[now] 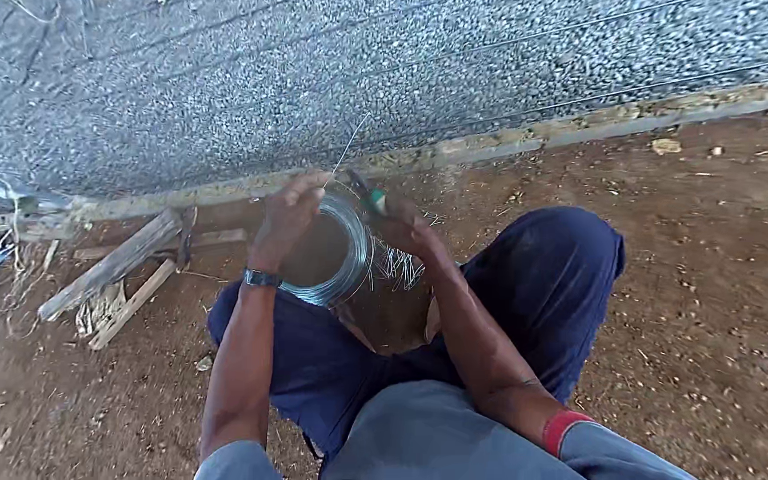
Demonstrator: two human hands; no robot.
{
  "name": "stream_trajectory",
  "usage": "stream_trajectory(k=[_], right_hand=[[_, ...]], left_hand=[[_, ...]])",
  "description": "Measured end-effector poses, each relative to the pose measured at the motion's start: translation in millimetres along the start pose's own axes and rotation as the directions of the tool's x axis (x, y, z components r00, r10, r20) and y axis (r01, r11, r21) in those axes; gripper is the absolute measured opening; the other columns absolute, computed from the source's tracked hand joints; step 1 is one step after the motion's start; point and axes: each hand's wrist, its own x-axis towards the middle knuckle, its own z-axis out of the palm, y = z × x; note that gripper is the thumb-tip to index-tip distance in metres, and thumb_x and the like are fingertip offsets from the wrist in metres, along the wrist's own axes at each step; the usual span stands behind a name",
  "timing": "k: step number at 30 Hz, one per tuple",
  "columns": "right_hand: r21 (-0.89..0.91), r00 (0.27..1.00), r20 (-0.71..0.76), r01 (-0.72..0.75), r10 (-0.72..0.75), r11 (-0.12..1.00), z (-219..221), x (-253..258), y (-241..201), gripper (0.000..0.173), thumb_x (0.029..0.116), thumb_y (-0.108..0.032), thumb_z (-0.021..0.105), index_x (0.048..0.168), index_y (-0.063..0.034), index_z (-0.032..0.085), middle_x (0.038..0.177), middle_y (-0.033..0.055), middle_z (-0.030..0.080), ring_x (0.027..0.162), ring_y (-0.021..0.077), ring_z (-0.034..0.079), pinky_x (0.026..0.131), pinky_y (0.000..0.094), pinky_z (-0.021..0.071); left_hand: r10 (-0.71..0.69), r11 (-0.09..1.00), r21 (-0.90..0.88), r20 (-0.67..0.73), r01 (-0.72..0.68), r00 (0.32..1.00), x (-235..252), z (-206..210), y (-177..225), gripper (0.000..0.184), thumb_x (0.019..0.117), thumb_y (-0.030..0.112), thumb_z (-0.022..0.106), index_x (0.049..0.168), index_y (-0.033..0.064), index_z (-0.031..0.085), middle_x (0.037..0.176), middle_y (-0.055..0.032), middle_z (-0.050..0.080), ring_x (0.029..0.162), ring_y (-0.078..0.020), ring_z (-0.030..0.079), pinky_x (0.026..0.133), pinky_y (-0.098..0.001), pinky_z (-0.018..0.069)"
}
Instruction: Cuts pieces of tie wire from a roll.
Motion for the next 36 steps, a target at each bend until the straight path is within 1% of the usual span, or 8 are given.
stream_trajectory(k=[6, 14, 17, 21, 27, 31, 33, 36], right_hand=[[-0.163, 0.993, -0.041, 0.101, -0.109, 0.981, 4, 6, -7, 0.032, 0.0992, -0.043, 0.067, 0.107, -0.0124, 0.065, 0.077, 0.0078, 0.064, 0.06, 0.0232, 0.061, 0.054, 0.0484, 0.0525], [-0.274, 0.982, -0.06, 0.157, -0.18, 0.949, 9, 9, -12, 0.032, 0.1011, -0.038, 0.066, 0.119, -0.0122, 0.065, 0.083, 0.0094, 0.068, 0.067, 0.0256, 0.066, 0.06, 0.051, 0.0562], [-0.336, 0.975, -0.085, 0.164, -0.203, 0.927, 12, 5, -3, 0.033, 0.1007, -0.04, 0.066, 0.119, -0.0126, 0.064, 0.084, 0.0096, 0.068, 0.066, 0.0265, 0.067, 0.058, 0.0501, 0.0575], [-0.377, 0.985, -0.032, 0.148, -0.172, 0.914, 12, 31, -4, 0.036, 0.1012, -0.039, 0.063, 0.119, -0.0081, 0.065, 0.091, 0.0123, 0.071, 0.084, 0.0301, 0.071, 0.078, 0.0559, 0.0582], [-0.377, 0.986, -0.052, 0.126, -0.157, 0.918, 16, 32, -6, 0.035, 0.1013, -0.039, 0.062, 0.118, -0.0089, 0.066, 0.091, 0.0122, 0.071, 0.084, 0.03, 0.071, 0.077, 0.0564, 0.0578], [0.26, 0.993, 0.099, 0.029, -0.057, 0.965, 11, 28, -6, 0.034, 0.1037, -0.034, 0.06, 0.117, -0.0034, 0.064, 0.078, 0.0104, 0.068, 0.061, 0.0212, 0.065, 0.058, 0.0411, 0.058], [0.649, 0.957, 0.279, -0.124, -0.083, 0.751, 4, 26, -6, 0.035, 0.1066, -0.03, 0.053, 0.128, -0.0039, 0.062, 0.08, 0.0093, 0.064, 0.06, 0.0185, 0.062, 0.057, 0.0372, 0.0593], [0.86, 0.841, 0.435, -0.281, -0.322, 0.426, -3, 26, -3, 0.035, 0.105, -0.036, 0.051, 0.124, -0.0084, 0.061, 0.073, 0.0014, 0.058, 0.057, 0.0139, 0.059, 0.056, 0.0333, 0.0571]], left_hand=[[-0.008, 0.997, -0.082, 0.064, 0.013, 0.998, 26, 2, -4, 0.031, 0.1066, 0.025, 0.055, 0.136, 0.0204, 0.065, 0.105, -0.0018, 0.068, 0.069, -0.0105, 0.054, 0.058, -0.0249, 0.0446], [0.011, 0.999, -0.041, 0.075, -0.008, 0.997, 30, -2, -8, 0.031, 0.1073, 0.024, 0.052, 0.134, 0.0219, 0.067, 0.119, 0.0014, 0.068, 0.075, -0.0105, 0.056, 0.063, -0.0256, 0.0453], [0.008, 1.0, -0.003, 0.075, -0.008, 0.997, 30, -5, -10, 0.03, 0.1076, 0.025, 0.052, 0.133, 0.0232, 0.067, 0.119, 0.0012, 0.069, 0.076, -0.0117, 0.057, 0.065, -0.0274, 0.0471], [0.007, 1.0, -0.004, 0.077, -0.007, 0.997, 31, -5, -9, 0.03, 0.1073, 0.024, 0.053, 0.133, 0.0206, 0.067, 0.118, 0.0, 0.069, 0.078, -0.0117, 0.058, 0.067, -0.0281, 0.0482], [0.009, 1.0, 0.01, 0.103, -0.01, 0.995, 34, -9, -14, 0.03, 0.1075, 0.025, 0.053, 0.134, 0.0213, 0.067, 0.114, -0.0002, 0.07, 0.075, -0.0108, 0.058, 0.065, -0.0272, 0.0479], [0.047, 0.998, 0.033, 0.102, -0.051, 0.994, 37, -27, -19, 0.026, 0.1062, 0.025, 0.055, 0.125, 0.0149, 0.07, 0.113, -0.001, 0.071, 0.08, -0.0103, 0.062, 0.07, -0.0269, 0.0518], [0.07, 0.995, 0.065, 0.07, -0.075, 0.995, 39, -40, -28, 0.022, 0.1044, 0.026, 0.059, 0.117, 0.0116, 0.07, 0.104, -0.0013, 0.07, 0.081, -0.0108, 0.062, 0.073, -0.0291, 0.0532], [0.069, 0.995, 0.078, -0.007, -0.068, 0.998, 39, -52, -35, 0.019, 0.1019, 0.028, 0.063, 0.11, 0.0121, 0.07, 0.093, 0.0024, 0.068, 0.076, -0.0078, 0.059, 0.07, -0.0268, 0.051]])
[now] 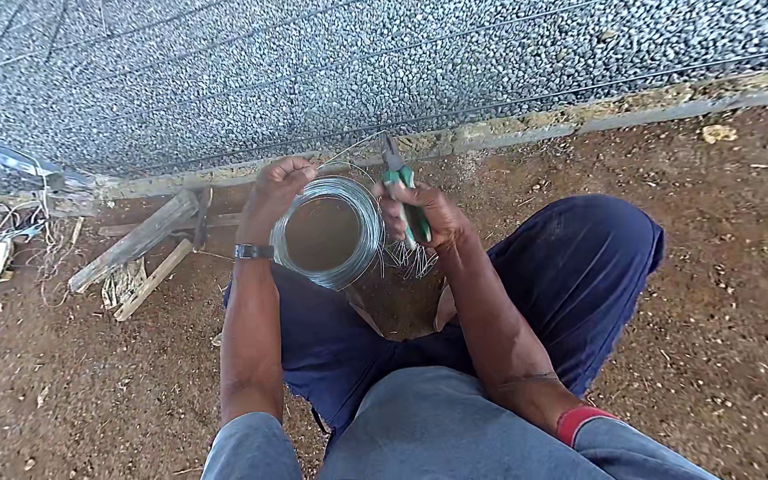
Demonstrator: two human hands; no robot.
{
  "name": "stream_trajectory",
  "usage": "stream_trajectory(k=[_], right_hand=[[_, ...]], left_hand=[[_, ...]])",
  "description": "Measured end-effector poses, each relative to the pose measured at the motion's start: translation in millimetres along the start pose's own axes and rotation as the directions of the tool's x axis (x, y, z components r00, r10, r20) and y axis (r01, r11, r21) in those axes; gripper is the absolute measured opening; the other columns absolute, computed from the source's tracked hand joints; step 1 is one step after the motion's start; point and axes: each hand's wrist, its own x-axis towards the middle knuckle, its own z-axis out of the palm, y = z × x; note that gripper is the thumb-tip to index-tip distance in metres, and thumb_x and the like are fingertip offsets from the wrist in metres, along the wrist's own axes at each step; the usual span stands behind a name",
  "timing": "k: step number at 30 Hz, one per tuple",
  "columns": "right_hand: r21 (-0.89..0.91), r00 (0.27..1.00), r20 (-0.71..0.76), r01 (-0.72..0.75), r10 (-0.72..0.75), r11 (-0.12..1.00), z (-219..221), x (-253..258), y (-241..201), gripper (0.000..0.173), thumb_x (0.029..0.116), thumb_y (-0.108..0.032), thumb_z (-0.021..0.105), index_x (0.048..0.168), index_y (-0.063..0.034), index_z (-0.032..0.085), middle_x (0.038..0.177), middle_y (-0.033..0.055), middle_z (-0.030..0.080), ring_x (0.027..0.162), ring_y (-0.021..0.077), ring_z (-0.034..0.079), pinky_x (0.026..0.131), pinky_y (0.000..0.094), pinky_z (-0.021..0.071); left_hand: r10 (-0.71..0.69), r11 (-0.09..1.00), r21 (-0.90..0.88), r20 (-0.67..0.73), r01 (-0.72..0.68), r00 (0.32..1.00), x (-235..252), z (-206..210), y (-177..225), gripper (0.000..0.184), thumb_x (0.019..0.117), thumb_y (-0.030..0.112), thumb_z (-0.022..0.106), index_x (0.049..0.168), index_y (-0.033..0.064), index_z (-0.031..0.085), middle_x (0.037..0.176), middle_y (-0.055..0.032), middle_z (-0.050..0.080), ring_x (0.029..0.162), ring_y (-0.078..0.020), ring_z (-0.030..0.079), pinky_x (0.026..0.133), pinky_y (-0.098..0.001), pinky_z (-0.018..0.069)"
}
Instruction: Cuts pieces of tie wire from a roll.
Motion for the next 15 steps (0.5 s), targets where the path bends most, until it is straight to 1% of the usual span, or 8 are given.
stream_trajectory(k=[2, 3, 5, 9, 11, 13, 15], right_hand=[[0.199, 0.98, 0.191, 0.007, -0.046, 0.98, -2, 2, 4, 0.036, 0.1011, -0.037, 0.06, 0.122, -0.0076, 0.06, 0.072, 0.0007, 0.057, 0.057, 0.0137, 0.059, 0.054, 0.0313, 0.0552], [0.276, 0.963, 0.258, 0.0, -0.074, 0.961, -3, 3, 8, 0.037, 0.0986, -0.036, 0.064, 0.121, -0.0072, 0.06, 0.072, 0.0009, 0.057, 0.056, 0.0139, 0.059, 0.053, 0.0303, 0.0539], [0.375, 0.937, 0.33, -0.019, -0.115, 0.927, 0, 5, 15, 0.037, 0.0944, -0.035, 0.069, 0.117, -0.0082, 0.058, 0.071, 0.0005, 0.057, 0.054, 0.0133, 0.058, 0.05, 0.0282, 0.0519], [0.451, 0.917, 0.368, -0.03, -0.155, 0.892, 4, 4, 20, 0.033, 0.0923, -0.034, 0.071, 0.111, -0.0097, 0.059, 0.068, 0.0, 0.056, 0.05, 0.0125, 0.056, 0.044, 0.0255, 0.0471], [0.466, 0.913, 0.369, -0.017, -0.177, 0.885, 8, 1, 23, 0.032, 0.093, -0.035, 0.07, 0.108, -0.0094, 0.059, 0.065, 0.0007, 0.055, 0.046, 0.0117, 0.055, 0.041, 0.0242, 0.0466], [0.47, 0.909, 0.37, -0.004, -0.193, 0.883, 10, -2, 25, 0.031, 0.0937, -0.036, 0.068, 0.106, -0.0086, 0.059, 0.063, 0.0014, 0.055, 0.043, 0.0117, 0.055, 0.039, 0.0238, 0.0468], [0.459, 0.908, 0.369, 0.01, -0.201, 0.888, 8, -3, 26, 0.033, 0.0946, -0.038, 0.067, 0.105, -0.0083, 0.061, 0.066, 0.0027, 0.057, 0.044, 0.0125, 0.056, 0.039, 0.0243, 0.0475]], left_hand=[[0.019, 1.0, -0.014, -0.022, -0.02, 1.0, 1, -1, -2, 0.018, 0.1012, 0.028, 0.064, 0.107, 0.0123, 0.07, 0.09, 0.0036, 0.068, 0.073, -0.0065, 0.058, 0.067, -0.0251, 0.0497], [0.025, 1.0, -0.018, -0.027, -0.025, 0.999, 2, -1, -3, 0.018, 0.101, 0.029, 0.065, 0.106, 0.0119, 0.07, 0.089, 0.0035, 0.067, 0.072, -0.0067, 0.058, 0.066, -0.0251, 0.0493], [0.026, 1.0, -0.014, -0.032, -0.026, 0.999, 4, 1, -3, 0.019, 0.1007, 0.029, 0.065, 0.105, 0.0109, 0.07, 0.087, 0.0024, 0.067, 0.072, -0.0078, 0.058, 0.066, -0.0258, 0.0497], [0.033, 0.999, -0.018, -0.035, -0.034, 0.999, 5, 3, -7, 0.02, 0.1003, 0.029, 0.066, 0.103, 0.0097, 0.07, 0.084, 0.0019, 0.066, 0.07, -0.008, 0.057, 0.065, -0.0259, 0.0495], [0.048, 0.998, -0.048, -0.027, -0.05, 0.998, 7, 7, -7, 0.019, 0.1003, 0.026, 0.066, 0.099, 0.008, 0.07, 0.082, 0.0007, 0.064, 0.068, -0.0091, 0.056, 0.063, -0.0268, 0.0492], [0.034, 0.998, -0.055, -0.036, -0.036, 0.999, 7, 12, -4, 0.018, 0.1002, 0.025, 0.066, 0.096, 0.0076, 0.068, 0.078, 0.0006, 0.063, 0.066, -0.0094, 0.055, 0.062, -0.0272, 0.0487], [0.027, 0.999, -0.043, -0.043, -0.028, 0.999, 7, 13, -2, 0.019, 0.1006, 0.027, 0.066, 0.1, 0.0084, 0.069, 0.081, 0.0006, 0.063, 0.068, -0.0094, 0.057, 0.063, -0.0272, 0.05]])
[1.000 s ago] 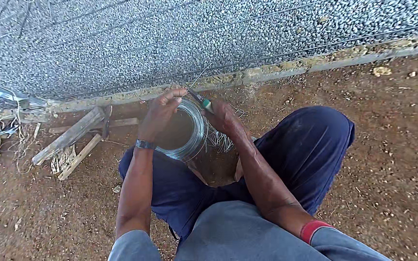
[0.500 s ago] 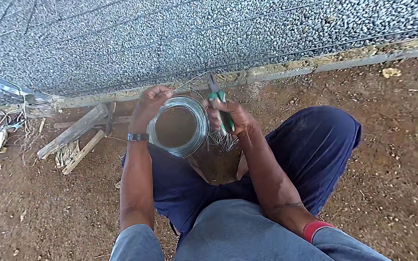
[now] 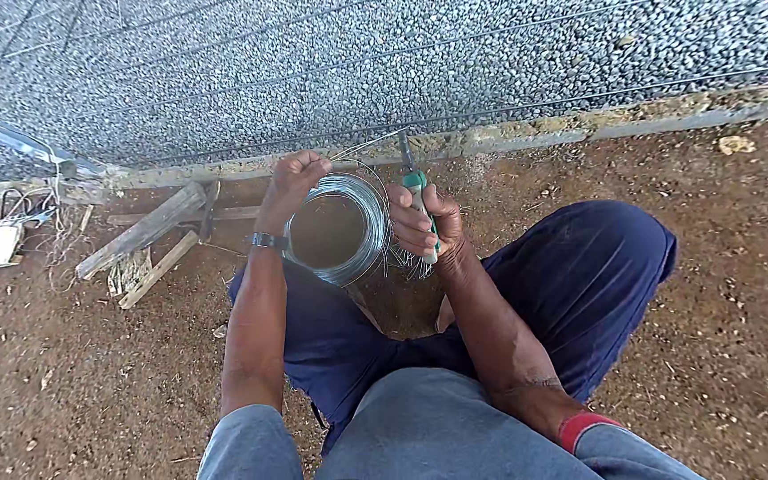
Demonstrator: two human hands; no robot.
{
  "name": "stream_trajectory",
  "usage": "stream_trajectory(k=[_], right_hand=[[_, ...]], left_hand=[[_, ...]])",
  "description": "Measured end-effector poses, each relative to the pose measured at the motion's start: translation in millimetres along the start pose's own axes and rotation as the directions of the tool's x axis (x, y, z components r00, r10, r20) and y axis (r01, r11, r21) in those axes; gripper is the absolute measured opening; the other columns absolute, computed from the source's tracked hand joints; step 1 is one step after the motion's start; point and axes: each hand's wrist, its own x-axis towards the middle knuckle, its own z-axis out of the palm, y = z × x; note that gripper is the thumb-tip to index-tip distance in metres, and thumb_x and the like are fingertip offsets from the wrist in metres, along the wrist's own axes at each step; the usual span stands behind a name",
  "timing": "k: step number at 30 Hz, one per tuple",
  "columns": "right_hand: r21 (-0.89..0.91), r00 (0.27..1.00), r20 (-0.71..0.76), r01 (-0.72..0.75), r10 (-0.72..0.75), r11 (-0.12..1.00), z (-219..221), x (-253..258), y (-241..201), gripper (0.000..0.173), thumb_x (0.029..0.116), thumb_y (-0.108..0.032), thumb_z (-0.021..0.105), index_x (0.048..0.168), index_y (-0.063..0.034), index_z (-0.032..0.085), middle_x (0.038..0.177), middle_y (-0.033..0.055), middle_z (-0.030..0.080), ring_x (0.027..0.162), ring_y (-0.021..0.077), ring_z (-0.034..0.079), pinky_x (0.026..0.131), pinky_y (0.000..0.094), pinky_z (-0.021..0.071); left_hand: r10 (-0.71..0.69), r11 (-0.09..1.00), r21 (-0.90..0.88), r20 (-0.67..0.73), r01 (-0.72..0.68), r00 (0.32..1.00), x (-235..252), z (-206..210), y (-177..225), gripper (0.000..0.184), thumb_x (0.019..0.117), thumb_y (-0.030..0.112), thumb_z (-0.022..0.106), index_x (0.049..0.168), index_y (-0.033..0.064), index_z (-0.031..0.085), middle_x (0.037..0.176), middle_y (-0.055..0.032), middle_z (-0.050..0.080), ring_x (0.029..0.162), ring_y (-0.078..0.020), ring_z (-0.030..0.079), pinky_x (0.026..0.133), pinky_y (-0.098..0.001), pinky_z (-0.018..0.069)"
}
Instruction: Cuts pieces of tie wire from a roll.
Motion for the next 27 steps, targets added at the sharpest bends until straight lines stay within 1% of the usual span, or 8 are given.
stream_trajectory(k=[3, 7, 11, 14, 16, 19, 22, 27], right_hand=[[-0.053, 1.0, 0.001, 0.012, -0.012, 0.999, -1, 1, -2, 0.034, 0.0946, -0.04, 0.068, 0.105, -0.0085, 0.062, 0.086, 0.0095, 0.064, 0.048, 0.0158, 0.059, 0.04, 0.0261, 0.051], [-0.088, 1.0, 0.019, -0.015, 0.016, 0.996, -9, 5, -10, 0.034, 0.0949, -0.04, 0.068, 0.109, -0.0098, 0.062, 0.087, 0.0086, 0.063, 0.058, 0.0188, 0.061, 0.048, 0.0304, 0.0533], [-0.402, 0.961, -0.277, -0.105, -0.012, 0.91, 2, 1, -20, 0.043, 0.1003, -0.039, 0.064, 0.13, -0.0081, 0.062, 0.095, 0.0144, 0.07, 0.073, 0.0279, 0.072, 0.071, 0.0515, 0.065], [-0.643, 0.818, -0.561, -0.332, -0.129, 0.69, 11, 8, -17, 0.036, 0.1058, -0.022, 0.056, 0.137, -0.0031, 0.055, 0.117, 0.0206, 0.069, 0.084, 0.0337, 0.073, 0.076, 0.0523, 0.0644], [-0.746, 0.729, -0.641, -0.52, -0.24, 0.415, 6, 13, -11, 0.033, 0.1042, -0.024, 0.061, 0.128, -0.0011, 0.06, 0.106, 0.017, 0.072, 0.082, 0.0295, 0.074, 0.074, 0.048, 0.0655], [-0.737, 0.691, -0.651, -0.674, -0.314, 0.046, -8, 15, -6, 0.035, 0.101, -0.039, 0.064, 0.111, -0.0057, 0.067, 0.086, 0.0091, 0.073, 0.074, 0.0226, 0.073, 0.071, 0.048, 0.0621], [-0.712, 0.69, -0.639, -0.698, -0.339, -0.077, -14, 18, -3, 0.036, 0.1003, -0.043, 0.063, 0.109, -0.0077, 0.067, 0.084, 0.0085, 0.071, 0.075, 0.0237, 0.071, 0.073, 0.0518, 0.0602], [-0.71, 0.696, -0.578, -0.686, -0.426, -0.159, -13, 21, 0, 0.033, 0.0997, -0.04, 0.064, 0.102, -0.0079, 0.068, 0.082, 0.0085, 0.067, 0.076, 0.0242, 0.067, 0.073, 0.0524, 0.0561]], left_hand=[[0.018, 0.999, 0.026, 0.004, -0.018, 1.0, -2, 1, 1, 0.022, 0.1008, 0.03, 0.065, 0.103, 0.0089, 0.07, 0.087, -0.0004, 0.066, 0.073, -0.0101, 0.059, 0.067, -0.0287, 0.0515], [0.071, 0.996, 0.051, -0.002, -0.071, 0.997, -4, 7, 5, 0.024, 0.1003, 0.032, 0.066, 0.09, 0.0104, 0.067, 0.084, 0.0004, 0.063, 0.073, -0.01, 0.058, 0.068, -0.0296, 0.0503], [0.056, 0.997, 0.065, -0.072, -0.051, 0.996, -3, 16, 4, 0.027, 0.1016, 0.033, 0.064, 0.088, 0.0096, 0.066, 0.078, 0.0005, 0.061, 0.069, -0.0099, 0.057, 0.065, -0.0291, 0.0496], [-0.002, 0.997, 0.07, -0.099, 0.009, 0.995, -4, 25, 5, 0.031, 0.1011, 0.038, 0.064, 0.085, 0.0107, 0.063, 0.075, 0.0001, 0.058, 0.067, -0.0117, 0.054, 0.064, -0.0311, 0.0473], [-0.021, 0.997, 0.077, -0.096, 0.028, 0.995, -4, 31, 7, 0.033, 0.1008, 0.04, 0.064, 0.085, 0.0107, 0.063, 0.073, -0.0002, 0.057, 0.065, -0.0125, 0.053, 0.062, -0.0318, 0.0464], [-0.038, 0.991, 0.122, -0.096, 0.05, 0.995, -2, 41, 7, 0.035, 0.1006, 0.043, 0.063, 0.085, 0.0118, 0.064, 0.071, 0.0004, 0.056, 0.064, -0.0129, 0.053, 0.061, -0.0329, 0.0455], [-0.056, 0.989, 0.133, -0.102, 0.07, 0.993, -2, 47, 7, 0.034, 0.101, 0.042, 0.063, 0.086, 0.0116, 0.062, 0.071, 0.0001, 0.055, 0.064, -0.0131, 0.052, 0.061, -0.0327, 0.0453], [-0.088, 0.984, 0.143, -0.104, 0.103, 0.991, -2, 49, 5, 0.037, 0.1013, 0.043, 0.062, 0.083, 0.0117, 0.059, 0.069, -0.0006, 0.052, 0.061, -0.0145, 0.05, 0.058, -0.0339, 0.043]])
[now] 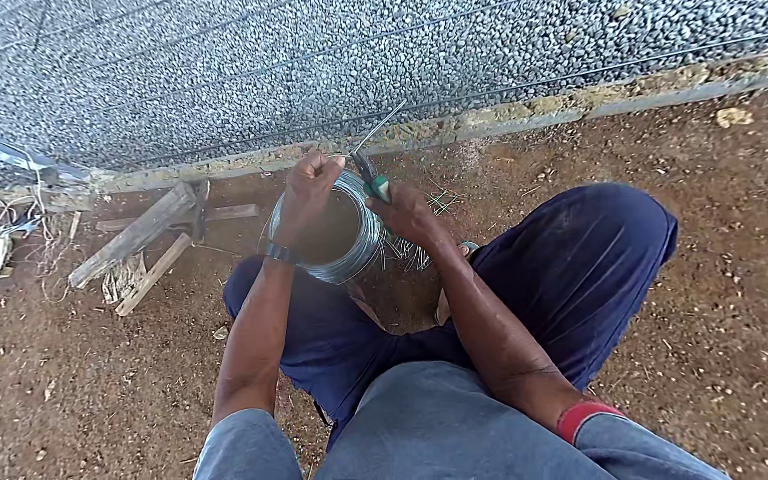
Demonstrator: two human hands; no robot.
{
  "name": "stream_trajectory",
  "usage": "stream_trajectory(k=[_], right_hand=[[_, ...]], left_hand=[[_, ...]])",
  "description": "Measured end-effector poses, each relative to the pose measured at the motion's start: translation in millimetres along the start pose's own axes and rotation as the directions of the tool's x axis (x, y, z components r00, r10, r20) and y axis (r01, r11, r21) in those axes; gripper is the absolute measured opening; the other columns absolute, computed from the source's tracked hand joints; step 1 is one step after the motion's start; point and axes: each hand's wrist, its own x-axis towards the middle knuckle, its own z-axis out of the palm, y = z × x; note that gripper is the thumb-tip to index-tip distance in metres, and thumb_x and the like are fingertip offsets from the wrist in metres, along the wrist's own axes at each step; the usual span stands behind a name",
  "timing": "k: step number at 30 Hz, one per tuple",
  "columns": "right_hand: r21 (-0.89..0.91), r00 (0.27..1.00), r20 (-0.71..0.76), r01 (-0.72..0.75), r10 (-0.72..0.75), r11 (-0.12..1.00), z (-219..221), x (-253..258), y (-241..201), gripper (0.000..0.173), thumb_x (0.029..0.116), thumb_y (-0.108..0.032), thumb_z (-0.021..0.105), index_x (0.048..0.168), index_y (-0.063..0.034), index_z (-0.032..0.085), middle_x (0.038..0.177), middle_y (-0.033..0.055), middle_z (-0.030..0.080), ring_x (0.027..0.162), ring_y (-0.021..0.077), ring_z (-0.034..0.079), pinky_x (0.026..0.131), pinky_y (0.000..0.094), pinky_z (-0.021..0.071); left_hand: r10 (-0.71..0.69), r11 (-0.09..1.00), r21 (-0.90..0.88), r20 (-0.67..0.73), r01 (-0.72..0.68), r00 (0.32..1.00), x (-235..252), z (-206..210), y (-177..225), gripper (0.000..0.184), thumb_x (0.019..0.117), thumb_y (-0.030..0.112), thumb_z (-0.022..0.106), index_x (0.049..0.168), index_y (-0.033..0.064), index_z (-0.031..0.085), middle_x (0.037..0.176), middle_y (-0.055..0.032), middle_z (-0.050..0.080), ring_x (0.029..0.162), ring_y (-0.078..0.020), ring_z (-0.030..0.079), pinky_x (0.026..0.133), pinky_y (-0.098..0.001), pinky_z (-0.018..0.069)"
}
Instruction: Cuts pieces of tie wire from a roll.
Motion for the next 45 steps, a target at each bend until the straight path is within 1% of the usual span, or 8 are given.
stream_trajectory(k=[6, 15, 20, 23, 28, 35, 38, 45], right_hand=[[-0.081, 0.998, -0.04, -0.043, 0.04, 0.996, -2, -1, -6, 0.036, 0.0979, -0.042, 0.066, 0.101, -0.0055, 0.068, 0.09, 0.012, 0.065, 0.083, 0.0283, 0.066, 0.077, 0.0543, 0.0562], [-0.097, 0.995, -0.102, -0.03, 0.02, 0.995, -2, -2, -1, 0.036, 0.0982, -0.04, 0.066, 0.107, -0.0061, 0.069, 0.097, 0.0137, 0.067, 0.09, 0.0294, 0.067, 0.082, 0.0545, 0.0568], [-0.111, 0.982, -0.186, -0.054, 0.032, 0.992, 0, -28, -5, 0.037, 0.0994, -0.043, 0.066, 0.109, -0.0078, 0.065, 0.096, 0.0165, 0.063, 0.074, 0.0318, 0.066, 0.062, 0.0536, 0.0572], [-0.118, 0.983, -0.166, -0.102, 0.082, 0.988, 1, -12, -6, 0.039, 0.0996, -0.038, 0.067, 0.121, -0.0047, 0.067, 0.109, 0.0213, 0.066, 0.094, 0.0368, 0.068, 0.081, 0.0592, 0.0579], [0.033, 0.986, -0.133, -0.097, 0.1, 0.995, -7, 8, 9, 0.039, 0.0989, -0.039, 0.064, 0.116, -0.0042, 0.07, 0.104, 0.0159, 0.071, 0.1, 0.028, 0.069, 0.093, 0.0518, 0.0558], [0.403, 0.99, -0.048, -0.101, 0.131, 0.91, -25, 13, 38, 0.04, 0.1049, -0.034, 0.057, 0.129, -0.0023, 0.056, 0.09, 0.0103, 0.069, 0.07, 0.0189, 0.069, 0.067, 0.0378, 0.0607], [0.45, 0.99, -0.06, -0.088, 0.128, 0.889, -24, 15, 44, 0.036, 0.105, -0.034, 0.057, 0.123, -0.0033, 0.056, 0.078, 0.0069, 0.064, 0.059, 0.0171, 0.062, 0.057, 0.0353, 0.056], [0.369, 0.963, -0.14, -0.166, 0.231, 0.915, -2, 24, 65, 0.038, 0.1002, -0.044, 0.062, 0.105, -0.006, 0.065, 0.072, 0.0047, 0.061, 0.057, 0.017, 0.059, 0.059, 0.0397, 0.0539]], left_hand=[[-0.035, 0.996, 0.083, 0.041, 0.031, 0.999, -5, 3, 7, 0.038, 0.1015, 0.048, 0.06, 0.09, 0.0123, 0.065, 0.074, -0.0005, 0.059, 0.066, -0.0142, 0.056, 0.062, -0.0361, 0.0478], [-0.037, 0.992, 0.122, 0.106, 0.024, 0.994, -5, 12, 6, 0.038, 0.1011, 0.048, 0.06, 0.085, 0.0131, 0.062, 0.067, -0.0012, 0.052, 0.059, -0.0166, 0.049, 0.056, -0.0376, 0.0425], [-0.064, 0.988, 0.145, 0.137, 0.044, 0.989, -16, 10, 11, 0.041, 0.1021, 0.049, 0.058, 0.083, 0.0127, 0.059, 0.066, -0.0038, 0.05, 0.056, -0.0189, 0.047, 0.053, -0.0385, 0.0402], [-0.156, 0.968, 0.222, 0.154, 0.12, 0.976, -35, 4, 26, 0.043, 0.1022, 0.053, 0.055, 0.092, 0.0118, 0.061, 0.071, -0.0088, 0.054, 0.053, -0.022, 0.049, 0.047, -0.0402, 0.0416], [-0.098, 0.973, 0.225, 0.253, 0.04, 0.962, 0, 2, 12, 0.037, 0.1029, 0.048, 0.056, 0.105, 0.0134, 0.07, 0.081, -0.0031, 0.062, 0.067, -0.0155, 0.057, 0.064, -0.0395, 0.0502], [-0.045, 0.985, 0.171, 0.309, -0.009, 0.95, 3, -34, -2, 0.032, 0.1013, 0.045, 0.058, 0.114, 0.0195, 0.073, 0.102, 0.0032, 0.073, 0.085, -0.0094, 0.067, 0.077, -0.0335, 0.0552], [-0.048, 0.989, 0.148, 0.302, 0.003, 0.952, 3, -41, -7, 0.029, 0.102, 0.041, 0.057, 0.115, 0.0204, 0.073, 0.108, 0.0042, 0.074, 0.093, -0.0098, 0.069, 0.083, -0.0343, 0.0573], [-0.038, 0.974, 0.224, 0.288, -0.029, 0.957, 3, -40, -13, 0.025, 0.1038, 0.037, 0.055, 0.117, 0.026, 0.073, 0.109, 0.0058, 0.073, 0.095, -0.0098, 0.069, 0.087, -0.0387, 0.0572]])
